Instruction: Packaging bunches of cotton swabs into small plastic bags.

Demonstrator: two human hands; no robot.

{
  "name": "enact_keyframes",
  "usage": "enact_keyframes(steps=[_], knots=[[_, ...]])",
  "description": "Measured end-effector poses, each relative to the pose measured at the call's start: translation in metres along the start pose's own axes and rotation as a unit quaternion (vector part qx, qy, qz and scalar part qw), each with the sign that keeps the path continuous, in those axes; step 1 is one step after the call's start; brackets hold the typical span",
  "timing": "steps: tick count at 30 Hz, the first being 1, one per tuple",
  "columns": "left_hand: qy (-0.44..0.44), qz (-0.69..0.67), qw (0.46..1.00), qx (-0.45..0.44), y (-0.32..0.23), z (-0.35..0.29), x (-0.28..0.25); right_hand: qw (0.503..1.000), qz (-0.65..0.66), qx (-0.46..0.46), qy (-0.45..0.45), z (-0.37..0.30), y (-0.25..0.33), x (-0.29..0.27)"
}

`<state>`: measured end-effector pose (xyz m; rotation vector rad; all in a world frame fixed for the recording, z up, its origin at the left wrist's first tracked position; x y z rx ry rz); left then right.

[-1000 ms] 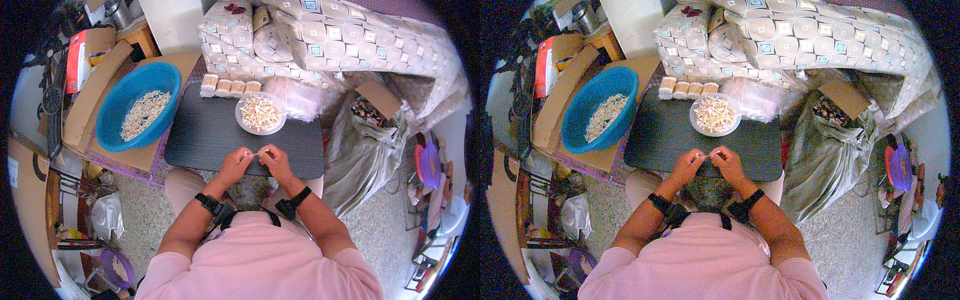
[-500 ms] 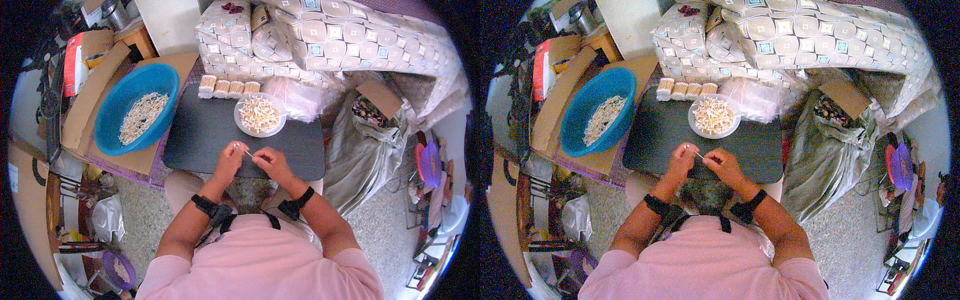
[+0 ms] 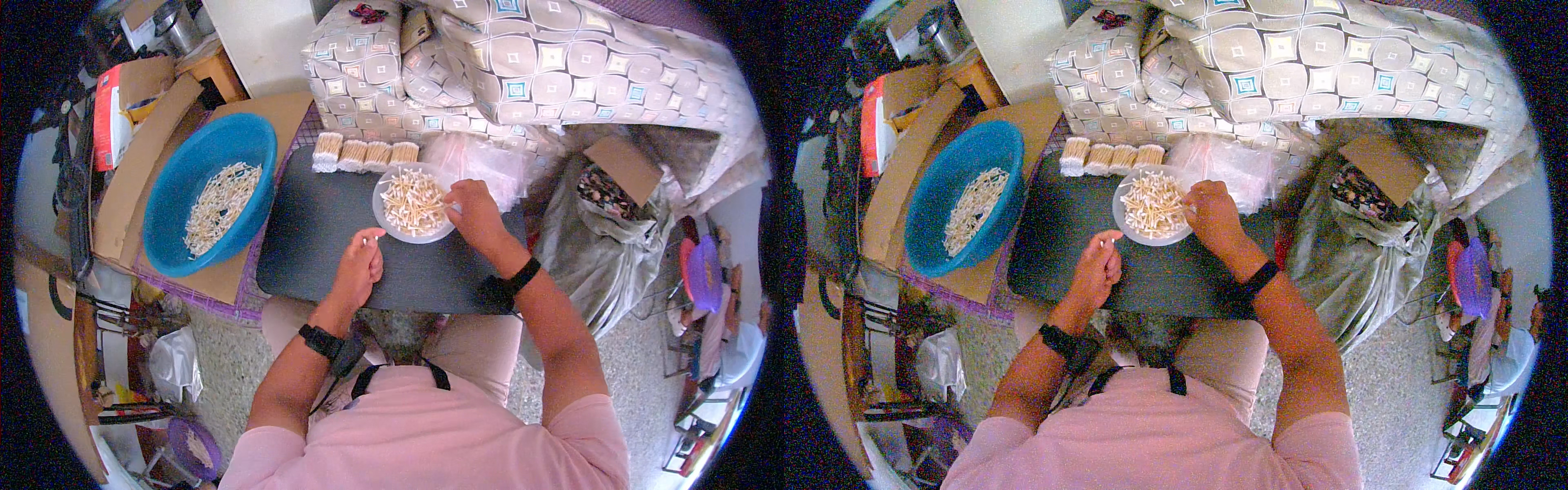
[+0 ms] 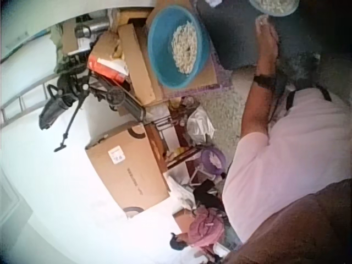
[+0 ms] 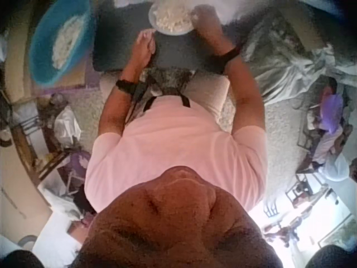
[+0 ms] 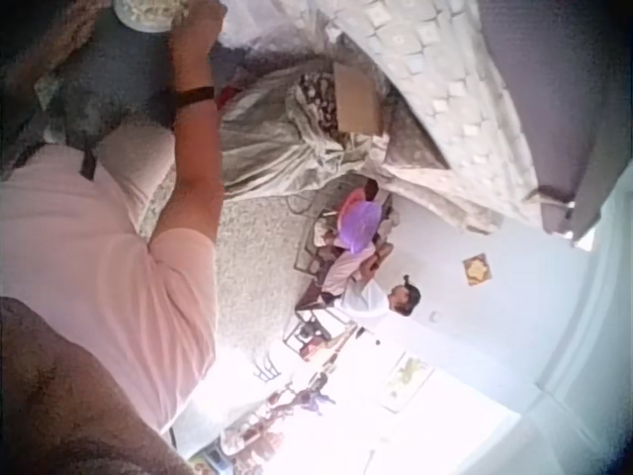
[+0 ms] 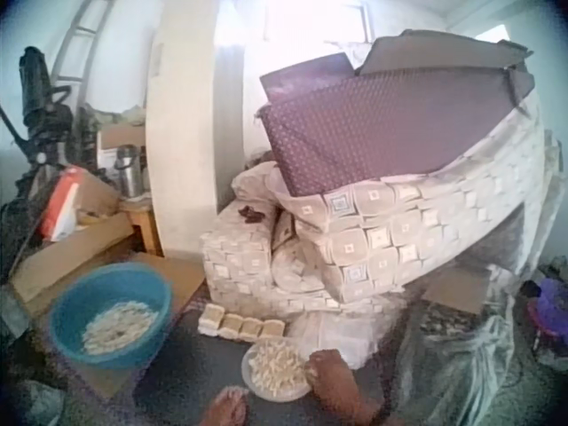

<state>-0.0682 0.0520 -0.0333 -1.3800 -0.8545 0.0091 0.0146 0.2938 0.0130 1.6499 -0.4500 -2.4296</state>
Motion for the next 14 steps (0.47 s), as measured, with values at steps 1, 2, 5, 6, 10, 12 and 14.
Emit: enact_keyframes(steps=[1, 2, 5, 6, 10, 12, 14], knots=[[0.009, -0.016, 1.0, -0.002, 0.001, 0.001, 0.001, 0.999, -0.015, -0.006, 0.031, 0.003, -0.004, 0.002], [0.007, -0.015, 1.0, -0.003, 0.001, 0.0, 0.0, 0.999, -0.013, -0.006, 0.031, 0.007, -0.005, 0.003], [0.011, -0.064, 0.998, -0.017, 0.001, -0.002, 0.002, 0.997, -0.033, 0.006, 0.07, 0.015, -0.006, 0.0], [0.008, -0.093, 0.995, -0.019, -0.001, -0.003, 0.005, 0.995, -0.041, -0.003, 0.089, 0.017, -0.004, -0.004], [0.029, -0.166, 0.985, -0.028, 0.0, -0.006, 0.008, 0.991, -0.067, 0.031, 0.108, 0.014, -0.002, -0.011], [0.033, -0.184, 0.982, -0.023, 0.0, -0.007, 0.011, 0.991, -0.058, 0.035, 0.112, 0.011, 0.001, -0.015], [0.048, -0.215, 0.975, -0.02, -0.001, -0.008, 0.013, 0.99, -0.051, 0.03, 0.127, 0.003, 0.012, -0.025]])
Point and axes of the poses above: each hand's wrist, its own z-axis towards the middle knuckle, its own x-axis out of the palm, y = z × x, the point moved 2 cm from there along z, towards the middle knuckle, and after that the axes turned 12 degrees about y, right-handed, at the moved point
